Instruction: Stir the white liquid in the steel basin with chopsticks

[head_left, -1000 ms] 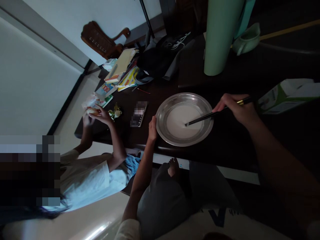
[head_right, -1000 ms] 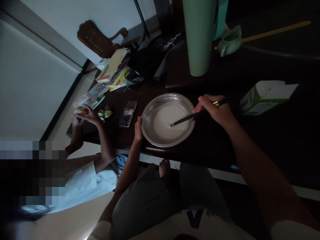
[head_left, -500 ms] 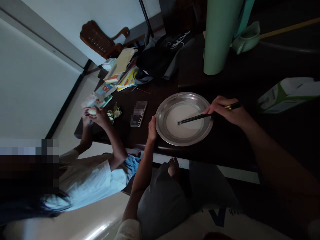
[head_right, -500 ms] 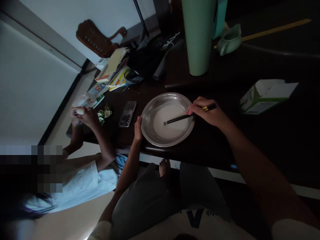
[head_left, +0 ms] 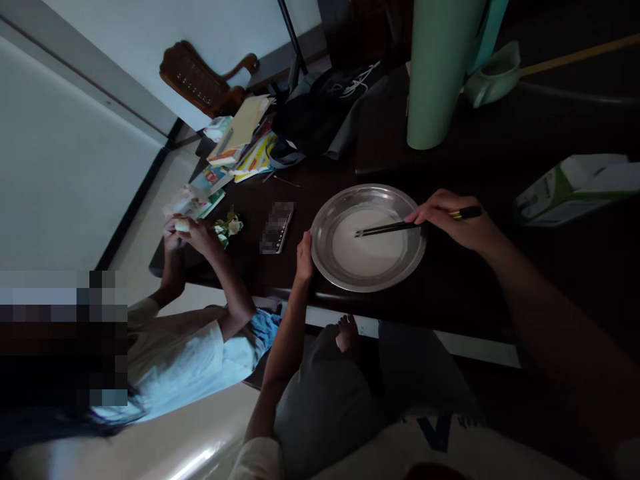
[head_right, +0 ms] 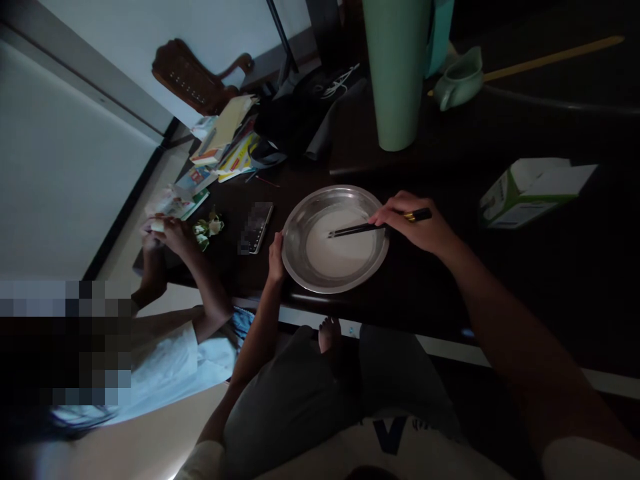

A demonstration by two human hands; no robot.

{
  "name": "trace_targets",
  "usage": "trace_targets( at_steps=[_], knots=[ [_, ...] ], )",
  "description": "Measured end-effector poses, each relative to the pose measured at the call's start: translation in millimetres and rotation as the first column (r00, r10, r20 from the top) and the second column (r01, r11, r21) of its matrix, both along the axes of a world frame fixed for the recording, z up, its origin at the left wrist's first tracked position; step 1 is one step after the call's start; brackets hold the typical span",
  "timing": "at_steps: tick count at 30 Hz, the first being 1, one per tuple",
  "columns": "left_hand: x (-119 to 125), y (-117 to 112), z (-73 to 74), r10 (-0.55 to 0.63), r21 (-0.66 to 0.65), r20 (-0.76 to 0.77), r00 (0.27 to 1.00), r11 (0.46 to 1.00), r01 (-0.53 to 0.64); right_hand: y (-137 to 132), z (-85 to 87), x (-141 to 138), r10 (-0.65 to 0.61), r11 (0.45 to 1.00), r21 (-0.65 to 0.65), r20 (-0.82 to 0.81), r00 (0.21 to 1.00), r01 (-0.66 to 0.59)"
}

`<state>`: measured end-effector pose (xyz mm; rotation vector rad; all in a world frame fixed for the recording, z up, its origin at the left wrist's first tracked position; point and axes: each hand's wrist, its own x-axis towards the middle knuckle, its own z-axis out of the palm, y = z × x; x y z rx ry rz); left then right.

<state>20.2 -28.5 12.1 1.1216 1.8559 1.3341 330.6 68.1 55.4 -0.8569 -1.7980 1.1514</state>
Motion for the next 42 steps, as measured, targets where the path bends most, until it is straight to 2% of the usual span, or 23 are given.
trace_targets(
  at_steps=[3, 5, 8, 10, 12, 14, 16, 18, 20, 22, 25, 28, 31, 34, 37, 39, 42],
  knots=[
    [-1.1, -0.9, 1.5, -0.019, 0.007, 0.001, 1.0, 1.0, 0.019, 1.5, 1.6, 2.0, -0.104, 0.994, -0.04, -0.079, 0.991, 0.102],
    [-0.3, -0.7, 1.6, -0.029, 0.019, 0.003, 1.0, 0.999, 0.029, 1.2, 2.9, 3.9, -0.117, 0.99, -0.101, -0.151, 0.982, 0.103],
    [3.0, 1.3, -1.2, -0.029, 0.024, 0.009, 1.0, 0.999, 0.029, -0.2, 0.9, 4.6, -0.034, 0.993, -0.116, -0.153, 0.988, 0.016],
    [4.9, 2.7, -4.3, -0.027, 0.021, 0.015, 1.0, 0.999, 0.027, -0.3, -3.0, 3.7, 0.036, 0.997, -0.066, -0.079, 0.996, -0.041],
    [4.6, 3.0, -6.7, -0.016, 0.016, 0.018, 1.0, 1.0, 0.016, 0.7, -6.3, 2.8, 0.042, 0.999, -0.004, 0.003, 0.999, -0.042],
    [2.0, 2.0, -7.2, -0.006, 0.009, 0.01, 1.0, 1.0, 0.005, 2.0, -6.6, 2.6, -0.025, 0.999, 0.022, 0.021, 0.999, 0.025],
    [-1.8, 0.2, -6.3, -0.01, 0.004, -0.006, 1.0, 1.0, 0.01, 2.6, -4.2, 2.7, -0.116, 0.993, 0.006, -0.041, 0.992, 0.117],
    [-4.7, -1.0, -5.7, -0.027, 0.011, -0.018, 0.999, 1.0, 0.028, 2.1, -1.7, 2.5, -0.153, 0.988, -0.048, -0.122, 0.981, 0.148],
    [-5.3, -0.6, -7.2, -0.037, 0.023, -0.018, 0.999, 0.999, 0.037, 1.0, -2.0, 1.0, -0.117, 0.99, -0.102, -0.147, 0.982, 0.102],
    [-3.8, 1.3, -10.5, -0.033, 0.027, 0.0, 0.999, 0.999, 0.033, 0.6, -6.0, -1.4, -0.035, 0.993, -0.116, -0.097, 0.995, 0.024],
    [-0.4, 4.3, -14.2, -0.01, 0.007, 0.036, 0.999, 1.0, 0.01, 3.0, -12.9, -3.1, 0.021, 0.999, -0.035, 0.018, 1.0, -0.02],
    [1.5, 4.9, -12.8, 0.004, 0.006, 0.043, 0.999, 1.0, -0.004, 7.8, -13.1, 1.2, -0.094, 0.995, 0.027, 0.022, 0.995, 0.093],
    [2.2, 4.7, -11.1, -0.02, 0.028, 0.034, 0.999, 0.999, 0.019, 10.2, -9.2, 7.4, -0.171, 0.985, -0.052, -0.101, 0.98, 0.167],
    [3.8, 6.5, -14.0, -0.03, 0.03, 0.029, 0.999, 0.999, 0.029, 8.3, -9.4, 7.3, -0.078, 0.992, -0.109, -0.143, 0.987, 0.063],
    [5.7, 9.5, -18.4, -0.02, 0.017, 0.019, 1.0, 1.0, 0.02, 6.3, -13.6, 3.0, 0.021, 0.999, -0.034, -0.038, 0.999, -0.022],
    [6.1, 10.5, -19.2, -0.014, 0.012, 0.013, 1.0, 1.0, 0.014, 6.8, -15.1, 2.5, -0.005, 1.0, 0.016, 0.014, 1.0, 0.005],
    [5.1, 10.0, -17.4, -0.009, 0.009, 0.008, 1.0, 1.0, 0.009, 9.2, -13.5, 6.7, -0.117, 0.993, -0.014, -0.053, 0.992, 0.117]
  ],
)
